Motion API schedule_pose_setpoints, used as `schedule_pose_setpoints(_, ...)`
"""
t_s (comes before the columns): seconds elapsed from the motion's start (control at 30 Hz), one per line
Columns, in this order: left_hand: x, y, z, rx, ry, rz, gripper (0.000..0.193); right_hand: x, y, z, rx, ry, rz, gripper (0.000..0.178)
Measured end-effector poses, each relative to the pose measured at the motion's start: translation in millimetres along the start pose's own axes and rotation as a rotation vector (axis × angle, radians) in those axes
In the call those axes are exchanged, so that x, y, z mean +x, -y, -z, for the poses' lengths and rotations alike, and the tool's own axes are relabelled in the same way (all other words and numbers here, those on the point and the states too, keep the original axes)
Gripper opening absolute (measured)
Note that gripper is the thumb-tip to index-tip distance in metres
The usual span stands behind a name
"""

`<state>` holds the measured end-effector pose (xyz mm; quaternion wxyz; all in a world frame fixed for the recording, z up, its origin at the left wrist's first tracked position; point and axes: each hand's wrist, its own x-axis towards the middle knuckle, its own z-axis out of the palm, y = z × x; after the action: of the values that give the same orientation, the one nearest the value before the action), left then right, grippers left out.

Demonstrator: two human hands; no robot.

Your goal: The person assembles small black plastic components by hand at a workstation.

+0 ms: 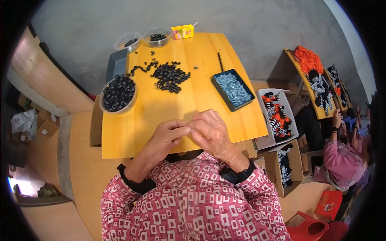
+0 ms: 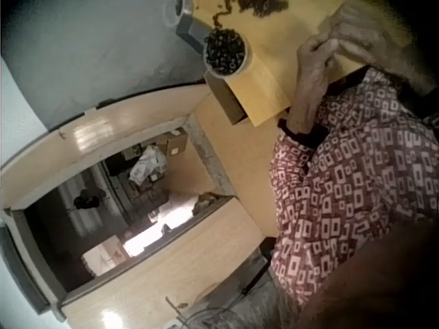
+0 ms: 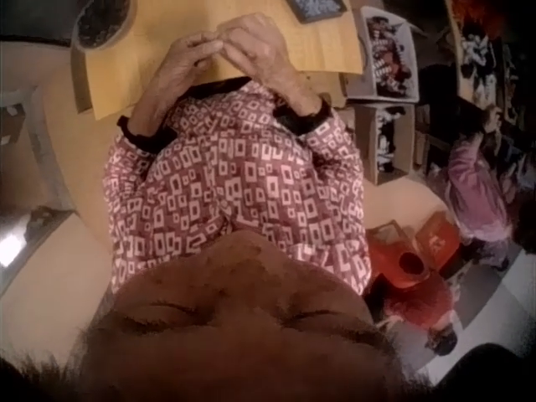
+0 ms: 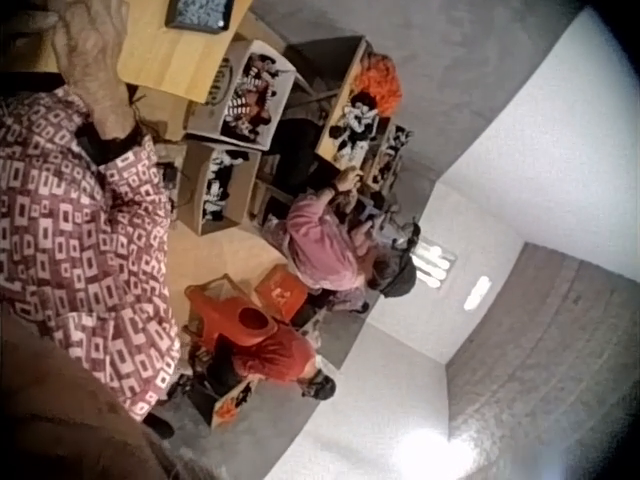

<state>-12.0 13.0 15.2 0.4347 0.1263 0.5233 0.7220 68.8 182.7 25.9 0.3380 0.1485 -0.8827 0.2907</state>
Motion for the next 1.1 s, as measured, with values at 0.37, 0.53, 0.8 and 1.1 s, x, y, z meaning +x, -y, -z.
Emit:
schedule_pose_setpoints(0.37, 0.2, 5.0, 1.3, -0.064, -0.058, -0.044, 0.014, -8.2, -7.7, -7.1, 0.162, -0.019, -0.073, 0.023)
schedule_pose_setpoints(0.53, 3.9, 8.2, 2.4, -0.029, -0.102, -0.071, 0.014, -7.1, -13.9, -11.9, 0.254, -0.017, -0.108, 0.024)
schedule_pose_setpoints(0.8, 4.0, 11.0, 0.9, -0.022, -0.177, -0.091, 0.012, -11.6, -13.3, -14.2, 0.276, -0.028, -0.111, 0.022)
schedule_pose_setpoints(1.1, -0.1, 13.8, 1.6, -0.047, -0.127, -0.068, 0.016, -12.9, -2.8, -10.7, 0.36, -0.05, -0.189, 0.021)
